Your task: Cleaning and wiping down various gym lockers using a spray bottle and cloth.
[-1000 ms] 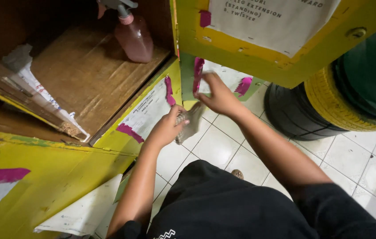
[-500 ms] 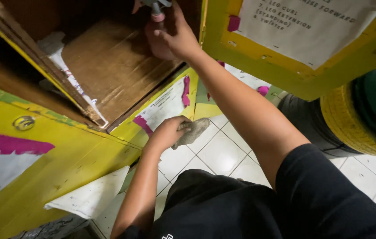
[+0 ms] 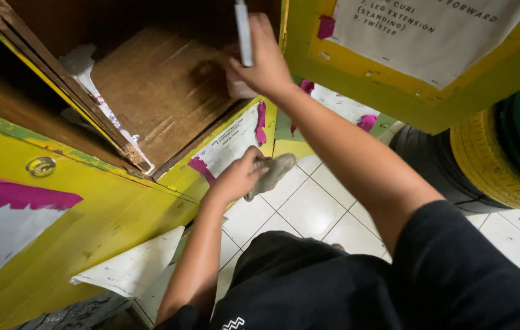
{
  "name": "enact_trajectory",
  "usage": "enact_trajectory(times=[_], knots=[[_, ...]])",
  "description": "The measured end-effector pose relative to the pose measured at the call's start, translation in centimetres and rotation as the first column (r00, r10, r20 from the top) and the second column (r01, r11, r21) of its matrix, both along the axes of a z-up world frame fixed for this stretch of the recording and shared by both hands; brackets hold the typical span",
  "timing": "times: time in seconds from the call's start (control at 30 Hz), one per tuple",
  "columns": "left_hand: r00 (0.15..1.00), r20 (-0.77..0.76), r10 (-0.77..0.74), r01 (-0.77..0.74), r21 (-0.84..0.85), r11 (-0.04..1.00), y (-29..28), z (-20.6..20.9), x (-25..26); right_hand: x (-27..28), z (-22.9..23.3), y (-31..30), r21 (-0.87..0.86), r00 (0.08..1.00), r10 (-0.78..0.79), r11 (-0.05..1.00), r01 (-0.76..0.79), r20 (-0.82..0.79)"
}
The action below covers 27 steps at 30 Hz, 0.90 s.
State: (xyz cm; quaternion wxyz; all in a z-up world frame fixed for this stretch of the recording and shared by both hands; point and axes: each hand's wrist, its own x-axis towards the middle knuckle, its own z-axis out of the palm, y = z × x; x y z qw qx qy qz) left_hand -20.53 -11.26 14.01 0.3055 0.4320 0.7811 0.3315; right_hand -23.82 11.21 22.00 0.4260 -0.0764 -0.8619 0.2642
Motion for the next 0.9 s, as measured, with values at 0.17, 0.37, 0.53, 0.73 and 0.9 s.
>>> enact_trajectory(times=[0.17, 0.37, 0.53, 0.73, 0.9], knots=[[0.986, 0.145, 0.085, -0.097, 0.082, 0.992, 0.1, -2.0, -1.2, 7.9, 0.1, 0.4, -0.091, 0.986, 0.166, 0.982, -0.166, -0.015], [0.983, 0.179, 0.048, -0.114, 0.382, 0.917, 2.3, -5.9, -2.1, 18.0, -2.1, 0.1, -0.271, 0.927, 0.297, 0.934, -0.232, 0.229], [0.940, 0.334, 0.071, -0.167, 0.266, 0.950, 5.1, -8.2, -1.6, 23.6, -8.1, -0.6, -0.369, 0.800, 0.357, 0.911, -0.184, 0.483], [0.959, 0.284, 0.021, -0.102, 0.276, 0.956, 6.6, -6.9, 0.3, 25.8, -9.7, -2.7, -0.380, 0.689, 0.425, 0.896, -0.230, 0.586], [0.957, 0.289, -0.040, -0.041, 0.271, 0.962, 6.6, -6.6, 0.9, 25.8, -11.0, -2.8, -0.350, 0.715, 0.464, 0.882, -0.316, 0.523]])
